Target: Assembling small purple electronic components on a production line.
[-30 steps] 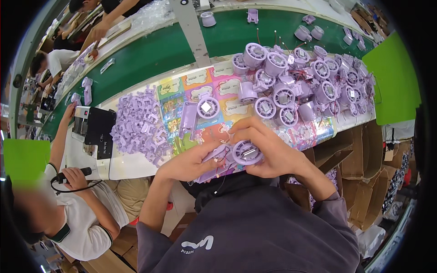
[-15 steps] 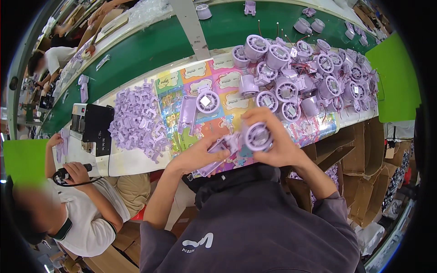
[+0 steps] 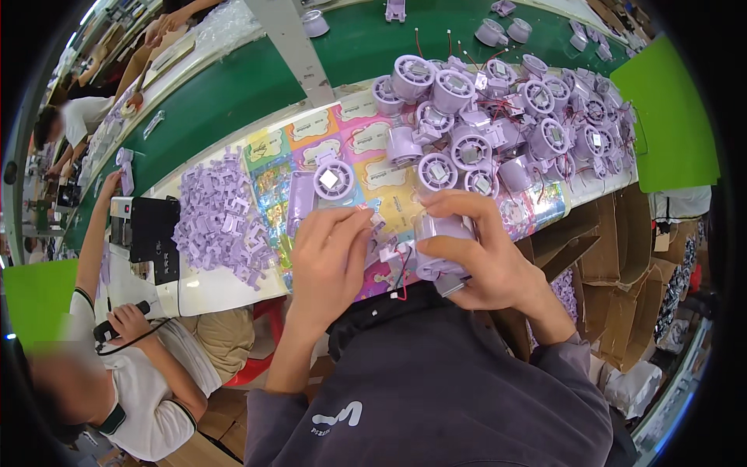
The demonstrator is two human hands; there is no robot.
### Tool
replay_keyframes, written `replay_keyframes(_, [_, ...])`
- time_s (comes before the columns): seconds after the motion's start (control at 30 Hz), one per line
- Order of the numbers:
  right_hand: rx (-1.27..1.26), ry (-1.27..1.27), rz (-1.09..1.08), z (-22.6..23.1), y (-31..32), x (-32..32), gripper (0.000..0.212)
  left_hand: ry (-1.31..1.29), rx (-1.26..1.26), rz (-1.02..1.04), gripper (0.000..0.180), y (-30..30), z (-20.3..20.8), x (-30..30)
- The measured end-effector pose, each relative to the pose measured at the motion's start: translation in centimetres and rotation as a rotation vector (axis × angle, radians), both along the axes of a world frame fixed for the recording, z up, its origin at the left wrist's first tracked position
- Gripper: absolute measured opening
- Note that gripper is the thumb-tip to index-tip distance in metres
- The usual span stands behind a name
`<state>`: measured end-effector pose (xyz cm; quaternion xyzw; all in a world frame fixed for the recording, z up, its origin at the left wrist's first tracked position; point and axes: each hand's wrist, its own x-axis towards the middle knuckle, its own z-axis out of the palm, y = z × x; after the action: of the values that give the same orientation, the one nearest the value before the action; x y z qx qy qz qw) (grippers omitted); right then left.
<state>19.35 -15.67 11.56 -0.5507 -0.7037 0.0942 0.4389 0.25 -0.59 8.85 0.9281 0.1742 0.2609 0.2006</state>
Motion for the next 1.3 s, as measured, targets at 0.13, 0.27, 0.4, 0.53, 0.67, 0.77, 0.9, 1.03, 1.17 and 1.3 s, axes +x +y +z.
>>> replay_keyframes(0.13, [0.124,-0.119,-0.045,0.8,0.6,-1.2,0.04,-0.315,-0.338,-0.277,0.043,-1.4,5.1,-0.9])
replay_keyframes(0.27, [0.157,-0.14,-0.035,0.3,0.6,-1.4,0.036,-0.186,-0.019,-0.192,0.042,-2.1,5.7,-1.4])
replay_keyframes(0.4, [0.281,-0.169,-0.036,-0.2,0.7,-1.9,0.036,-0.162,0.185,-0.105,0.034,-2.7,4.7,-1.6])
replay_keyframes(0.53, [0.409,-0.241,-0.074,-0.6,1.0,-2.5,0.04,-0.223,0.352,-0.067,0.024,-3.1,4.2,-1.6])
replay_keyframes(0.67, [0.418,-0.322,-0.118,-0.7,0.7,-2.9,0.039,-0.17,0.468,-0.048,0.019,-3.4,4.3,-1.5])
replay_keyframes(0.77, [0.376,-0.386,-0.091,-0.5,0.4,-3.0,0.048,-0.156,0.366,-0.074,0.018,-3.2,4.7,-1.2])
replay_keyframes(0.9, [0.379,-0.36,-0.027,-1.1,0.2,-3.3,0.048,-0.171,0.074,-0.079,0.021,-2.4,5.0,-0.7])
replay_keyframes(1.03, [0.424,-0.307,-0.062,-1.1,0.1,-3.0,0.04,-0.154,-0.061,-0.051,0.019,-2.3,5.3,-0.9])
replay_keyframes(1.17, [0.382,-0.16,-0.071,-0.8,-0.6,-1.4,0.046,-0.179,-0.31,0.101,0.018,-3.1,5.2,-2.3])
replay_keyframes(1.3, [0.412,-0.066,-0.183,-1.4,-0.3,-1.7,0.043,-0.331,-0.207,-0.003,0.024,-5.2,4.0,-1.4])
